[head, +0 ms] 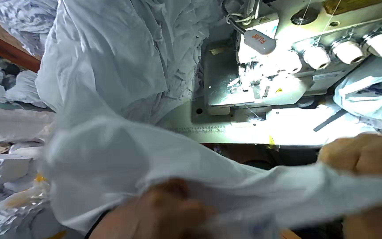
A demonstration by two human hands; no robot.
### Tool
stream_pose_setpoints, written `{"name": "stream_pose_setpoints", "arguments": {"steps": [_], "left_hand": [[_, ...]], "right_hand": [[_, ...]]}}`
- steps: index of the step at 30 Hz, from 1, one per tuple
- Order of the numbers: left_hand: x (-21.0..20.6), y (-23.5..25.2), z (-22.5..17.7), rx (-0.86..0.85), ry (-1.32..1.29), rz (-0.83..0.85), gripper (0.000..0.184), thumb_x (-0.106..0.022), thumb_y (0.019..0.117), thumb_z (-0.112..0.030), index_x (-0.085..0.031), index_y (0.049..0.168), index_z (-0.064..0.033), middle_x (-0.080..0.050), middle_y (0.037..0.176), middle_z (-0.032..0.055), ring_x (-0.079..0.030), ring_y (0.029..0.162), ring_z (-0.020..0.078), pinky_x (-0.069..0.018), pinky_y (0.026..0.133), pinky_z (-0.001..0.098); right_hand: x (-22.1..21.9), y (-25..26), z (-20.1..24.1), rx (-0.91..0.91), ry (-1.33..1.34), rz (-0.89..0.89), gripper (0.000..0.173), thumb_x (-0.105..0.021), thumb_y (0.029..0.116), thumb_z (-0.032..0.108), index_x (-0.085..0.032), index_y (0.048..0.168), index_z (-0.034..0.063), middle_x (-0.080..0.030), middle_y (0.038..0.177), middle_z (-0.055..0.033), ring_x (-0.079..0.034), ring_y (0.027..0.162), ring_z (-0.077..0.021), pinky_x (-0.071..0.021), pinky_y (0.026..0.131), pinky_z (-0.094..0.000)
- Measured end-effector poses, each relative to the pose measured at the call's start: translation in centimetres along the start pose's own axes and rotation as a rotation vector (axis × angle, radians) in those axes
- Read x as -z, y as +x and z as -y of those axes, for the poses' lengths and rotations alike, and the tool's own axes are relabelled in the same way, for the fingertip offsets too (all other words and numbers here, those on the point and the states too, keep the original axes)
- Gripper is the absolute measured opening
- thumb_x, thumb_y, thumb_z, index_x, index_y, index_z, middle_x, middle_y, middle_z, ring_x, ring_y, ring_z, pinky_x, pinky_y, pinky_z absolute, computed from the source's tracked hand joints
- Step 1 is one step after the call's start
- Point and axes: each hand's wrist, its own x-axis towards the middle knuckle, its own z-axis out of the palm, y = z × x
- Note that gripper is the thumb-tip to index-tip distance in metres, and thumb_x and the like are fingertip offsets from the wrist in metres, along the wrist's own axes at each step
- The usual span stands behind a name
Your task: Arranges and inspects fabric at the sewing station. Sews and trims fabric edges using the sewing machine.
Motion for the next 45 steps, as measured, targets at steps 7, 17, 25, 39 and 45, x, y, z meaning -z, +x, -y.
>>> {"name": "stream_pose_setpoints", "arguments": {"steps": [7, 17, 25, 39, 45], "left_hand": [[-4.1, 4.6, 13.4, 0.159, 0.284, -0.26, 0.043, -0.069, 0.0924, -0.038, -0.065, 0.064, -0.0065, -0.059, 0.06, 0.0043, -0.06, 0.063, 0.0174, -0.0449, 0.086, 0.05], [-10.2, 7.0, 23.2, 0.475, 0.045, -0.526, 0.027, -0.074, 0.0929, -0.011, -0.066, 0.111, 0.007, -0.07, 0.097, 0.0219, -0.069, 0.087, 0.0321, -0.0564, 0.081, 0.0513], [-12.0, 7.1, 24.2, 0.498, 0.016, -0.632, 0.03, -0.074, 0.0919, -0.011, -0.067, 0.114, 0.0086, -0.067, 0.107, 0.0238, -0.067, 0.096, 0.0328, -0.0543, 0.087, 0.0498], [-12.9, 10.2, 21.3, 0.385, 0.166, -0.664, 0.035, -0.068, 0.0965, -0.03, -0.072, 0.112, 0.0018, -0.072, 0.11, 0.0181, -0.067, 0.11, 0.0341, -0.0401, 0.105, 0.0608], [-14.6, 12.9, 20.4, 0.451, 0.09, -0.59, 0.036, -0.075, 0.0914, -0.03, -0.074, 0.114, -0.002, -0.074, 0.108, 0.0137, -0.068, 0.11, 0.034, -0.0247, 0.11, 0.0734]], "right_hand": [[3.8, -0.9, -0.5, -0.324, -0.818, -0.245, 0.006, -0.065, 0.0872, 0.011, -0.065, 0.093, 0.013, -0.063, 0.083, 0.012, -0.056, 0.07, 0.0094, -0.049, 0.064, -0.011], [3.9, -1.9, -9.4, -0.541, -1.049, -0.292, 0.019, -0.065, 0.094, -0.003, -0.071, 0.111, -0.01, -0.07, 0.091, -0.0216, -0.066, 0.079, -0.0266, -0.055, 0.077, -0.0453], [4.1, -2.7, -10.1, -0.551, -0.99, -0.38, 0.021, -0.067, 0.096, 0.011, -0.07, 0.106, -0.0063, -0.063, 0.078, -0.0078, -0.052, 0.065, -0.007, -0.046, 0.062, -0.0254], [4.0, -3.1, -10.4, -0.546, -0.923, -0.459, 0.019, -0.069, 0.0925, 0.018, -0.067, 0.094, -0.001, -0.053, 0.071, 0.0037, -0.044, 0.061, 0.005, -0.0375, 0.057, -0.0128], [2.3, -2.8, -9.9, -0.426, -1.127, -0.564, 0.063, -0.057, 0.0979, 0.052, -0.07, 0.109, -0.008, -0.068, 0.101, -0.0184, -0.064, 0.091, -0.0181, -0.0514, 0.081, -0.0348]]}}
